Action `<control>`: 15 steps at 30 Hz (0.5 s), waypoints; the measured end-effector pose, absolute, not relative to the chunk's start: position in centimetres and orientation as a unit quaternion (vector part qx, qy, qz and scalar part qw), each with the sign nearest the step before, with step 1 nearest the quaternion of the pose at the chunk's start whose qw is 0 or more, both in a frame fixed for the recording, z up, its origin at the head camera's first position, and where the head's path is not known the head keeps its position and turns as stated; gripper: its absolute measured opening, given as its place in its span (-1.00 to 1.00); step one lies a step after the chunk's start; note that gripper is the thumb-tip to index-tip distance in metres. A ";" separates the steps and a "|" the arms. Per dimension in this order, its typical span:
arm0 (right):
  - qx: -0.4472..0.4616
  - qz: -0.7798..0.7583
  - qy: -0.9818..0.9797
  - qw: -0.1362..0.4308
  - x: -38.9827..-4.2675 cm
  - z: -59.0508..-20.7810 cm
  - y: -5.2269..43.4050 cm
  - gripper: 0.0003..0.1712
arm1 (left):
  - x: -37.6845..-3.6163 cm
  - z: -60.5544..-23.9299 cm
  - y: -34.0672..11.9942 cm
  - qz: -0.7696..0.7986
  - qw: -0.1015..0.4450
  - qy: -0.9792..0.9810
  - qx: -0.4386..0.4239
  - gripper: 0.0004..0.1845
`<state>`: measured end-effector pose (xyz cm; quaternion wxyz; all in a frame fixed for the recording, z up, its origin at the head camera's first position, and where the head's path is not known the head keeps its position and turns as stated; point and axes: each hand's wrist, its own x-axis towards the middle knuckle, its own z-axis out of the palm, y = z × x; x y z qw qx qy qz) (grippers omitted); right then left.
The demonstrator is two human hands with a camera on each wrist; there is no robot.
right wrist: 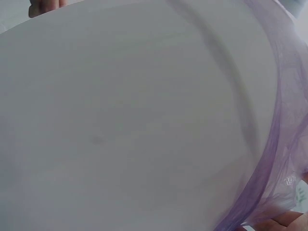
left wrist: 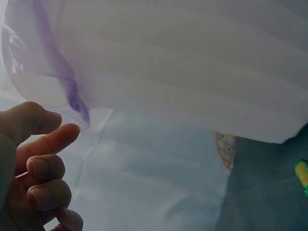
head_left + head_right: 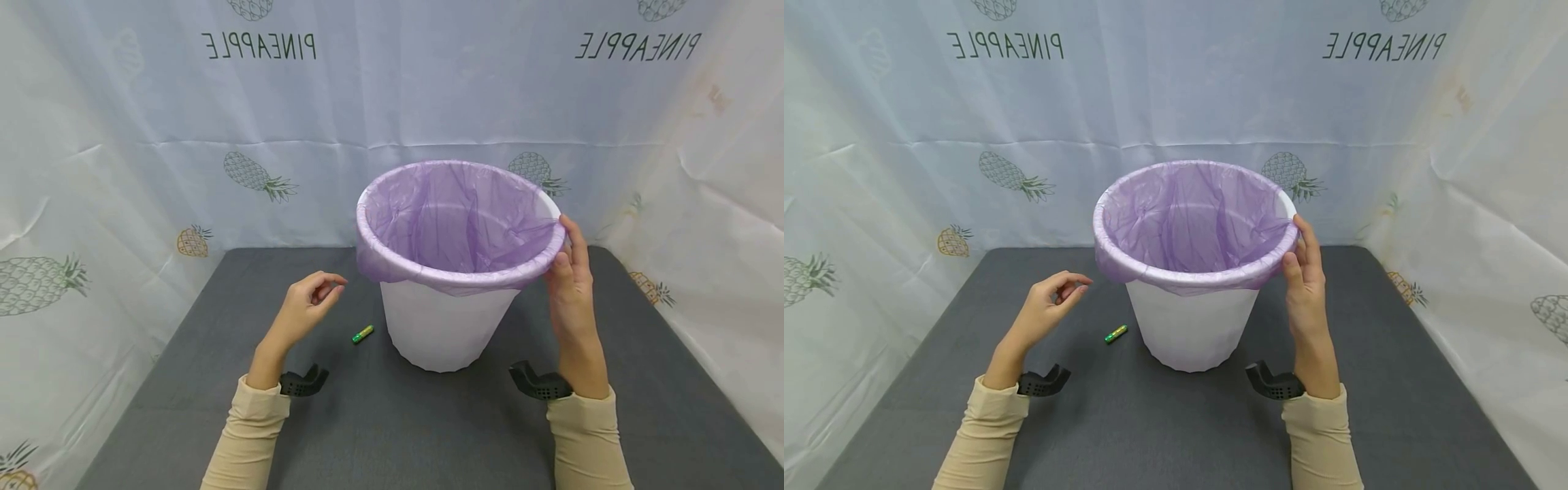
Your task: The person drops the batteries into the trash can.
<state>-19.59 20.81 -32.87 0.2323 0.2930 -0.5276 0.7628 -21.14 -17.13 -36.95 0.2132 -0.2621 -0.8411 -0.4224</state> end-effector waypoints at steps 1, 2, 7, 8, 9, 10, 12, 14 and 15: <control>0.294 0.762 -0.528 0.232 -19.6 -32.9 20.8 -0.44 | -21.2 -37.2 -17.2 -0.422 0.205 -0.844 -0.260 -0.90; 0.294 0.762 -0.528 0.233 -19.6 -32.9 20.8 -0.44 | -21.2 -37.5 -17.2 -0.423 0.197 -0.846 -0.258 -0.90; 0.291 0.763 -0.527 0.235 -19.6 -32.9 20.8 -0.44 | -21.6 -38.8 -17.5 -0.428 0.154 -0.856 -0.245 -0.89; 0.291 0.764 -0.525 0.236 -19.6 -32.9 20.8 -0.44 | -21.7 -39.0 -17.5 -0.430 0.144 -0.858 -0.242 -0.89; 0.289 0.765 -0.524 0.237 -19.6 -32.9 20.8 -0.44 | -21.8 -39.2 -17.6 -0.432 0.134 -0.859 -0.239 -0.89; 0.288 0.766 -0.523 0.237 -19.6 -32.9 20.8 -0.44 | -21.9 -39.5 -17.7 -0.433 0.126 -0.861 -0.236 -0.89; 0.288 0.768 -0.521 0.237 -19.6 -32.8 20.8 -0.44 | -22.1 -40.0 -17.8 -0.434 0.110 -0.864 -0.232 -0.89; 0.287 0.768 -0.521 0.238 -19.6 -32.8 20.8 -0.44 | -22.5 -40.6 -17.9 -0.432 0.095 -0.867 -0.229 -0.89; 0.287 0.767 -0.521 0.239 -19.6 -32.8 20.8 -0.45 | -22.6 -40.9 -17.9 -0.430 0.088 -0.869 -0.227 -0.89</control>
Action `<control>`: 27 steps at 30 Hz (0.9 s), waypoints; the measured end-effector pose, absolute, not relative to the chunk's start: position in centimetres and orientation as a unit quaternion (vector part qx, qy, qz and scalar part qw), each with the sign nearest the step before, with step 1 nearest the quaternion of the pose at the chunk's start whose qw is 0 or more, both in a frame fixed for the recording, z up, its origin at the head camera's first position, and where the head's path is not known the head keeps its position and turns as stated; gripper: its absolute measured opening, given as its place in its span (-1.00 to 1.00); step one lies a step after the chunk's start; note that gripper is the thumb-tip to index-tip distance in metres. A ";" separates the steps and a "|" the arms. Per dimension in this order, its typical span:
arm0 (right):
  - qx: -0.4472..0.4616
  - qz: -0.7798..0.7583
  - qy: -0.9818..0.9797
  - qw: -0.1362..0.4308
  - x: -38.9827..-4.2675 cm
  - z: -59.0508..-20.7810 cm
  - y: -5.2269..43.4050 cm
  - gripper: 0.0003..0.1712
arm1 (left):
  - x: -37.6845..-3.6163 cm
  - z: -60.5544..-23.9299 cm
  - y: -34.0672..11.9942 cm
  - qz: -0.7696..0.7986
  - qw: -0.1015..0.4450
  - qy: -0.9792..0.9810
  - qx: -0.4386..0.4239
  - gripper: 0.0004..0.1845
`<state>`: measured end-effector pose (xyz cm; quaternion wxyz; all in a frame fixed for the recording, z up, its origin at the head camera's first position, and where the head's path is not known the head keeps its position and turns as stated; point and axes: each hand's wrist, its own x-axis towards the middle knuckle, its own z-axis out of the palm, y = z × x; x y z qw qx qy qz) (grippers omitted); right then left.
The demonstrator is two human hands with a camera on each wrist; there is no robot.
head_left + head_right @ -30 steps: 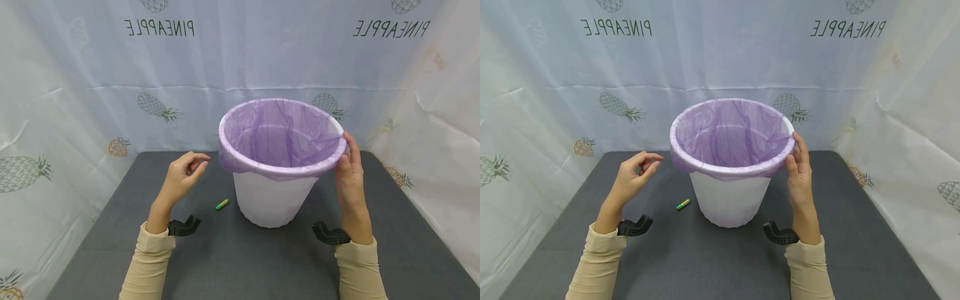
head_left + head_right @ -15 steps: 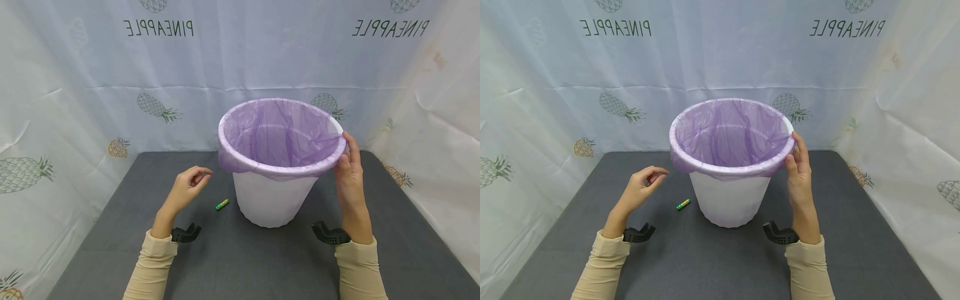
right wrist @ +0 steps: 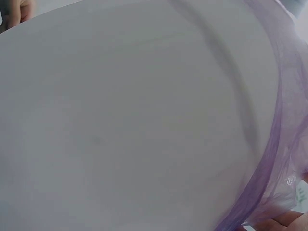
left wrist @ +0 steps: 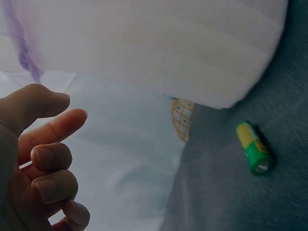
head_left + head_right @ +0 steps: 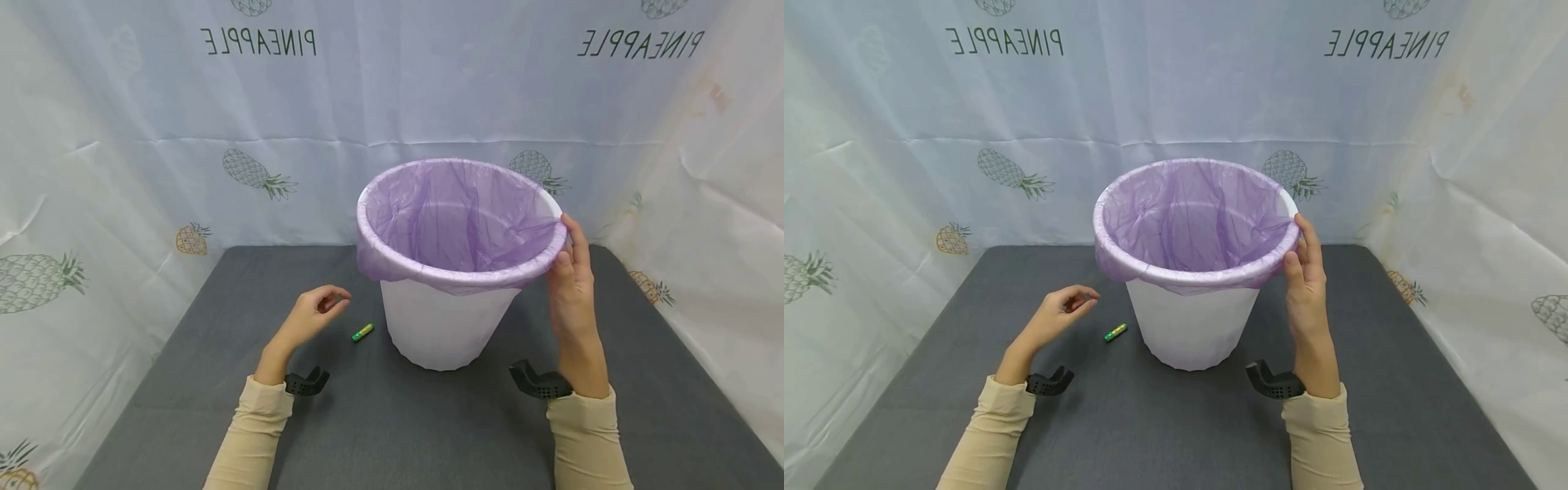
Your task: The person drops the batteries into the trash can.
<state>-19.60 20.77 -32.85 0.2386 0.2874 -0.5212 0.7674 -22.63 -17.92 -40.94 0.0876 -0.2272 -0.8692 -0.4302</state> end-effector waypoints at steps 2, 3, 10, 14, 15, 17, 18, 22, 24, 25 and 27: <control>0.287 0.766 -0.522 0.240 -19.6 -32.8 20.8 -0.45 | -23.0 -41.6 -18.0 -0.430 0.070 -0.872 -0.223 -0.87; 0.287 0.766 -0.523 0.241 -19.6 -32.8 20.7 -0.45 | -23.2 -41.9 -18.0 -0.429 0.061 -0.874 -0.220 -0.85; 0.290 0.765 -0.523 0.238 -19.6 -32.8 20.7 -0.44 | -23.7 -43.4 -18.5 -0.427 0.014 -0.882 -0.199 -0.77; 0.291 0.764 -0.524 0.240 -19.6 -33.0 20.7 -0.45 | -23.8 -44.0 -18.6 -0.421 -0.003 -0.886 -0.193 -0.77; 0.291 0.763 -0.524 0.240 -19.6 -33.0 20.7 -0.45 | -23.9 -44.1 -18.6 -0.418 -0.008 -0.888 -0.192 -0.77; 0.289 0.763 -0.526 0.239 -19.6 -32.9 20.7 -0.45 | -24.0 -44.5 -18.6 -0.409 -0.018 -0.892 -0.189 -0.77; 0.288 0.764 -0.527 0.238 -19.6 -32.9 20.7 -0.45 | -24.0 -44.7 -18.6 -0.404 -0.021 -0.894 -0.190 -0.78; 0.284 0.766 -0.526 0.236 -19.5 -32.9 20.8 -0.45 | -23.9 -45.0 -18.5 -0.390 -0.031 -0.900 -0.194 -0.78; 0.284 0.765 -0.527 0.238 -19.5 -33.0 20.8 -0.45 | -23.9 -45.1 -18.5 -0.384 -0.034 -0.901 -0.198 -0.76; 0.285 0.764 -0.527 0.239 -19.6 -33.0 20.8 -0.44 | -24.0 -45.1 -18.5 -0.381 -0.037 -0.902 -0.198 -0.76; 0.287 0.761 -0.529 0.241 -19.6 -33.0 20.8 -0.44 | -24.1 -45.3 -18.4 -0.377 -0.042 -0.904 -0.199 -0.74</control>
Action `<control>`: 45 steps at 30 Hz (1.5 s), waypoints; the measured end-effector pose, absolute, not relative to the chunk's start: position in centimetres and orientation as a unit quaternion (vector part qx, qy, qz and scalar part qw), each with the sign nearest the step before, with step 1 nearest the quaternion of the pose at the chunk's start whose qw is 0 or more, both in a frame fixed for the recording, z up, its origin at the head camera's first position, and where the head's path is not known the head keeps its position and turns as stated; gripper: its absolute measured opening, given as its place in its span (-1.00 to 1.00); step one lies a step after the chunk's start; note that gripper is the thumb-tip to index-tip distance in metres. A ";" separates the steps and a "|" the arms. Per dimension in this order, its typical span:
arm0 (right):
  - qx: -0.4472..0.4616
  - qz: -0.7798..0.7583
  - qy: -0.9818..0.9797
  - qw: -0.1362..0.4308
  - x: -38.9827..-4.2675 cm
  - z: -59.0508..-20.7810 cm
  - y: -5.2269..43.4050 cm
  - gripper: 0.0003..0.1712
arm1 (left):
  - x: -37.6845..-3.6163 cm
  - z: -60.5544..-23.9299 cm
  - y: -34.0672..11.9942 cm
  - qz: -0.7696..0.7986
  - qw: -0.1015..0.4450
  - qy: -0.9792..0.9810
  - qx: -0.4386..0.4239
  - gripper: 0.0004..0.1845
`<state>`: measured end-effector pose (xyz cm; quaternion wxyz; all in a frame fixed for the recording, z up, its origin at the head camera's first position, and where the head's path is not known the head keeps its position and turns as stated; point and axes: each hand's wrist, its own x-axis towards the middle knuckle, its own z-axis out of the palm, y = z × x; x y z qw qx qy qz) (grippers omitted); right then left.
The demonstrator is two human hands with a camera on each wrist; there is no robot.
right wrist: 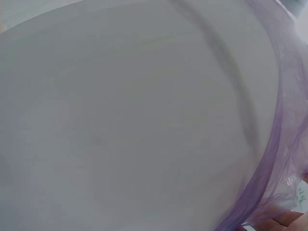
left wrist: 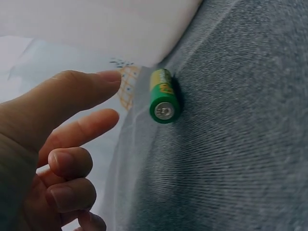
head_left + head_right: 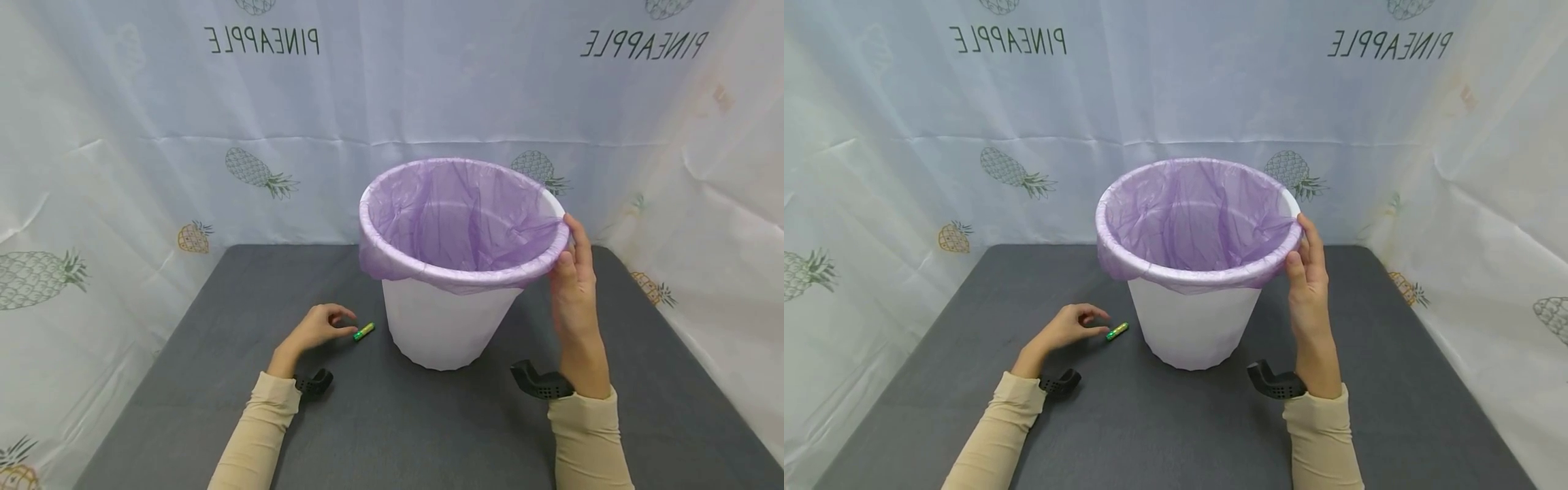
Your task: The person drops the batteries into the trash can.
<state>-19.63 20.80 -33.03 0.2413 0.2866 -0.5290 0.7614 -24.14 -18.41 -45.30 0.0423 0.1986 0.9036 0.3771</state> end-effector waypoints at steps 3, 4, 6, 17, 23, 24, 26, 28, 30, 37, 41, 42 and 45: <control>0.289 0.762 -0.527 0.243 -19.7 -33.0 20.8 -0.44 | -24.3 -45.5 -18.3 0.371 0.051 0.906 0.196 -0.73; 0.288 0.763 -0.526 0.243 -19.7 -33.0 20.8 -0.44 | -24.4 -45.7 -18.2 0.368 0.053 0.908 0.195 -0.72; 0.287 0.763 -0.526 0.242 -19.7 -32.9 20.8 -0.44 | -24.4 -45.9 -18.1 0.361 0.055 0.911 0.193 -0.71; 0.287 0.758 -0.533 0.242 -19.7 -33.0 20.9 -0.45 | -24.4 -46.5 -17.7 0.342 0.055 0.919 0.186 -0.70; 0.293 0.760 -0.527 0.240 -19.6 -33.0 20.8 -0.45 | -24.1 -46.2 -17.8 0.325 0.055 0.928 0.176 -0.78; 0.294 0.760 -0.527 0.240 -19.6 -32.9 20.8 -0.45 | -24.1 -46.2 -17.8 0.323 0.055 0.929 0.171 -0.78; 0.295 0.760 -0.527 0.241 -19.6 -32.9 20.8 -0.45 | -24.1 -46.1 -17.9 0.321 0.057 0.931 0.162 -0.79; 0.294 0.759 -0.528 0.241 -19.6 -32.9 20.8 -0.45 | -24.2 -46.1 -18.0 0.318 0.058 0.934 0.153 -0.80; 0.291 0.760 -0.528 0.241 -19.6 -32.9 20.8 -0.45 | -24.3 -46.2 -18.1 0.313 0.056 0.937 0.146 -0.81; 0.286 0.764 -0.527 0.239 -19.5 -32.8 20.8 -0.45 | -24.3 -46.4 -18.3 0.313 0.049 0.937 0.148 -0.88; 0.287 0.762 -0.529 0.240 -19.5 -32.8 20.8 -0.45 | -24.3 -46.3 -18.4 0.316 0.051 0.935 0.155 -0.88; 0.287 0.762 -0.529 0.240 -19.5 -32.8 20.8 -0.45 | -24.3 -46.2 -18.4 0.315 0.050 0.935 0.158 -0.88; 0.287 0.761 -0.530 0.240 -19.5 -32.8 20.9 -0.45 | -24.2 -46.2 -18.4 0.318 0.053 0.934 0.156 -0.88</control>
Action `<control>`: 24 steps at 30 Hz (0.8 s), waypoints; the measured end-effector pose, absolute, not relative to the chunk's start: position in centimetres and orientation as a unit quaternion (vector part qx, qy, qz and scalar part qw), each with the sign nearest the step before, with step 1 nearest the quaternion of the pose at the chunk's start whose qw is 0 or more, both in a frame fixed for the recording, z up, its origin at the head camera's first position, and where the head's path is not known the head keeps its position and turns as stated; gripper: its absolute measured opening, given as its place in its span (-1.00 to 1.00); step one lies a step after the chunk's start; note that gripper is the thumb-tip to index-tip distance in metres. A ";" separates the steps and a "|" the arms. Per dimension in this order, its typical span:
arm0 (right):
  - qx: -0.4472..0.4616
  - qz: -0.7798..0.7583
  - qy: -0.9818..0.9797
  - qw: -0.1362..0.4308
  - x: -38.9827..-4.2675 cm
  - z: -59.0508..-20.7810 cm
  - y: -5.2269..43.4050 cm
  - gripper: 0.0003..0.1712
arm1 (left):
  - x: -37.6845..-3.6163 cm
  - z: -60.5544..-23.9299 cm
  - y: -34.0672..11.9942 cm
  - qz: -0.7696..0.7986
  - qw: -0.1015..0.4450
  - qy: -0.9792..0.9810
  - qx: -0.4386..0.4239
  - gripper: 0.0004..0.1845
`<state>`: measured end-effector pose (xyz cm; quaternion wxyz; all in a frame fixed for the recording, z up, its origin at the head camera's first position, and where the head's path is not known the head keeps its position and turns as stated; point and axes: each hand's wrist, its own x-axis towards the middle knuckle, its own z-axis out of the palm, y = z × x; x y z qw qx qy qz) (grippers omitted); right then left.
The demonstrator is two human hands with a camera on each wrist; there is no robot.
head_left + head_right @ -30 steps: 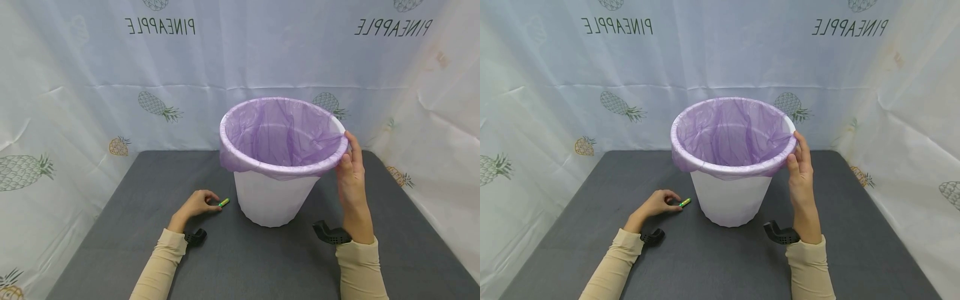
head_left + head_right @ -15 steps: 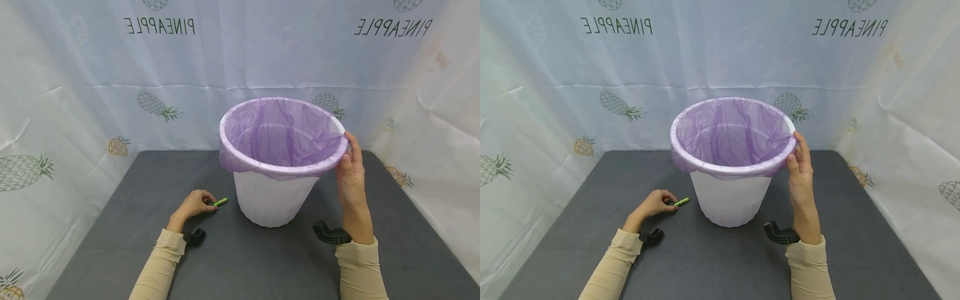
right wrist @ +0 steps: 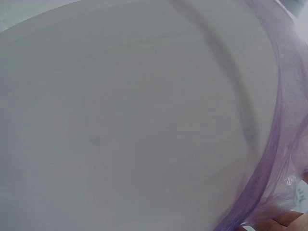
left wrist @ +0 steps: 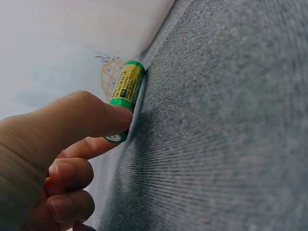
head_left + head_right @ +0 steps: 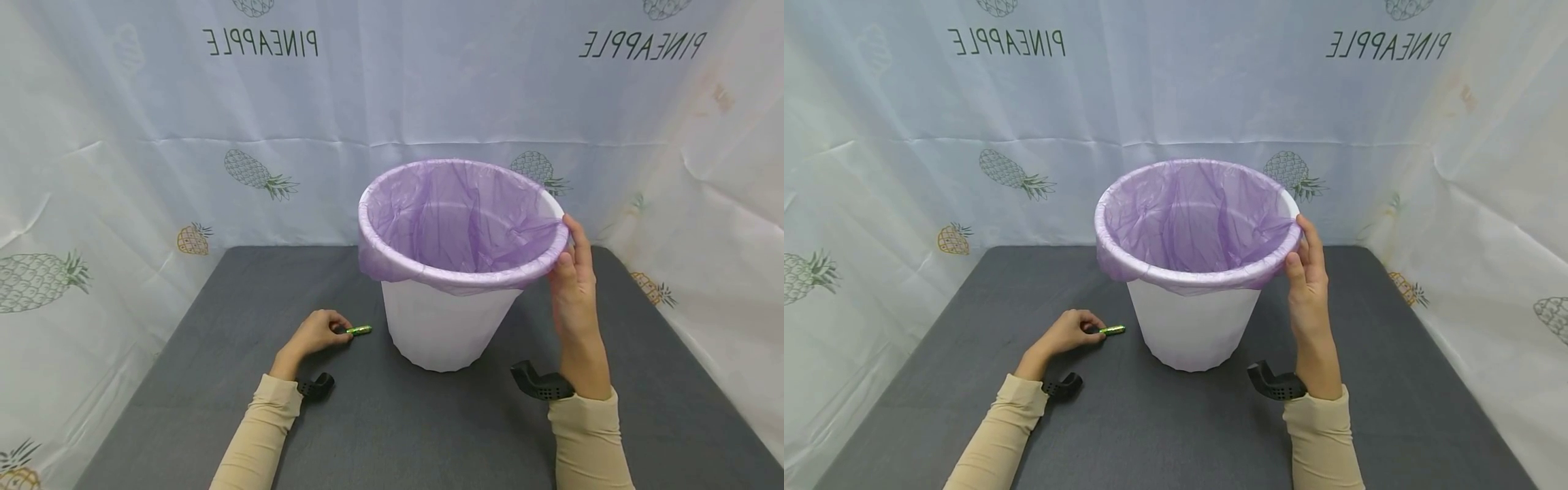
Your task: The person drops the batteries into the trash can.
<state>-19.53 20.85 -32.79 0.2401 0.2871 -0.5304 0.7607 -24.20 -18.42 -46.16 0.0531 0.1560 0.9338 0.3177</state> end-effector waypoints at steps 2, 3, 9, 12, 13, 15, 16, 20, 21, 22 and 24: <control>0.287 0.759 -0.532 0.241 -19.6 -32.9 20.9 -0.45 | -24.1 -46.1 -18.5 0.320 0.052 0.933 0.158 -0.87; 0.288 0.758 -0.533 0.242 -19.5 -32.9 20.9 -0.44 | -24.1 -46.0 -18.5 0.322 0.051 0.932 0.158 -0.87; 0.287 0.759 -0.533 0.241 -19.5 -32.8 20.9 -0.44 | -23.9 -45.5 -18.6 0.334 0.038 0.927 0.164 -0.86; 0.286 0.760 -0.532 0.239 -19.5 -32.7 20.8 -0.45 | -23.8 -45.3 -18.8 0.338 0.030 0.926 0.166 -0.86; 0.286 0.761 -0.531 0.239 -19.5 -32.7 20.8 -0.45 | -23.8 -45.2 -18.8 0.340 0.027 0.925 0.167 -0.86; 0.287 0.759 -0.534 0.239 -19.5 -32.8 20.8 -0.45 | -23.8 -45.0 -18.9 0.344 0.023 0.924 0.167 -0.85; 0.287 0.760 -0.533 0.239 -19.5 -32.8 20.8 -0.45 | -23.7 -45.0 -19.0 0.346 0.021 0.923 0.167 -0.85; 0.285 0.758 -0.536 0.238 -19.5 -32.8 20.9 -0.44 | -23.7 -44.6 -19.1 0.348 0.012 0.923 0.162 -0.84; 0.284 0.759 -0.535 0.238 -19.5 -32.8 20.9 -0.44 | -23.7 -44.4 -19.1 0.347 0.009 0.924 0.161 -0.83; 0.284 0.761 -0.532 0.238 -19.5 -32.8 20.9 -0.44 | -23.7 -44.3 -19.1 0.347 0.007 0.924 0.160 -0.83; 0.284 0.763 -0.529 0.241 -19.5 -32.8 20.9 -0.44 | -23.7 -43.9 -19.2 0.344 -0.002 0.925 0.163 -0.82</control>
